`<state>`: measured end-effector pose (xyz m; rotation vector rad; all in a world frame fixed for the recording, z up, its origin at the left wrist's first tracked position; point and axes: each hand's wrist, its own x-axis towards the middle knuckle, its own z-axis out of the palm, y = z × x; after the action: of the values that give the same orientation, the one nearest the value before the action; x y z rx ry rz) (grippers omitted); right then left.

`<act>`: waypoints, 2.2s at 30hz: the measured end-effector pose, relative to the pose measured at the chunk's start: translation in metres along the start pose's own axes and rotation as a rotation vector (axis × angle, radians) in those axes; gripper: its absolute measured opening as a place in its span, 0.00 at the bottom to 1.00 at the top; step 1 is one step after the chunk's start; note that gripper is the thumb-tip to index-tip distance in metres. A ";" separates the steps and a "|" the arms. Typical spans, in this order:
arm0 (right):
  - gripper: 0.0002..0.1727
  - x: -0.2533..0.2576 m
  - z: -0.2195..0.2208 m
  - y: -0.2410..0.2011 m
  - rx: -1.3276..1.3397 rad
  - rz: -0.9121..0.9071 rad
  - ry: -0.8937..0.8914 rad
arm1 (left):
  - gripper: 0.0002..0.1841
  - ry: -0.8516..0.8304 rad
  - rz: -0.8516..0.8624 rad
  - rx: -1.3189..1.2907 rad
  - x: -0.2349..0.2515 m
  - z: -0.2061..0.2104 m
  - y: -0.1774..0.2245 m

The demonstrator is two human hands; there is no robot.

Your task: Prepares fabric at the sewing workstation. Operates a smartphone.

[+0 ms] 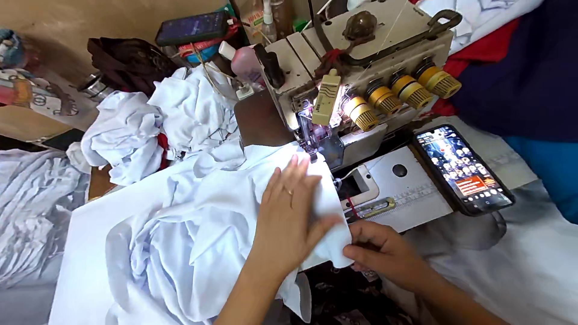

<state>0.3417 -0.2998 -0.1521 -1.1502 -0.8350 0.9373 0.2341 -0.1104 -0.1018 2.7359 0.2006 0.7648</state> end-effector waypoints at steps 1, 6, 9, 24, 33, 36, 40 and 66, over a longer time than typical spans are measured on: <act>0.08 0.005 0.002 -0.003 -0.018 -0.013 0.022 | 0.38 0.005 0.056 -0.035 -0.008 0.003 0.003; 0.11 0.048 0.008 -0.015 -0.151 -0.161 0.142 | 0.19 0.123 0.193 0.116 -0.017 0.021 -0.008; 0.06 0.072 0.002 -0.016 -0.308 -0.307 0.197 | 0.11 0.120 0.226 -0.042 0.002 0.002 -0.026; 0.16 0.058 0.009 -0.015 -0.562 -0.467 0.112 | 0.17 -0.030 -0.182 0.066 0.057 -0.035 -0.065; 0.19 0.065 0.028 -0.018 -0.641 -0.691 -0.119 | 0.14 0.118 -0.304 -0.232 -0.041 -0.040 -0.014; 0.17 0.069 0.022 -0.019 -0.684 -0.719 -0.155 | 0.12 0.005 -0.286 -0.405 -0.050 -0.029 0.007; 0.10 0.071 -0.006 -0.026 -0.791 -0.576 0.045 | 0.13 0.022 -0.221 -0.309 -0.032 -0.019 0.005; 0.27 -0.069 -0.157 -0.024 -1.053 -0.051 0.893 | 0.17 0.115 -0.311 -0.329 -0.100 -0.002 -0.057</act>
<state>0.4619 -0.4235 -0.1661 -2.1864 -0.5658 -0.2124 0.1451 -0.0767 -0.1662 2.2837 0.4674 0.7868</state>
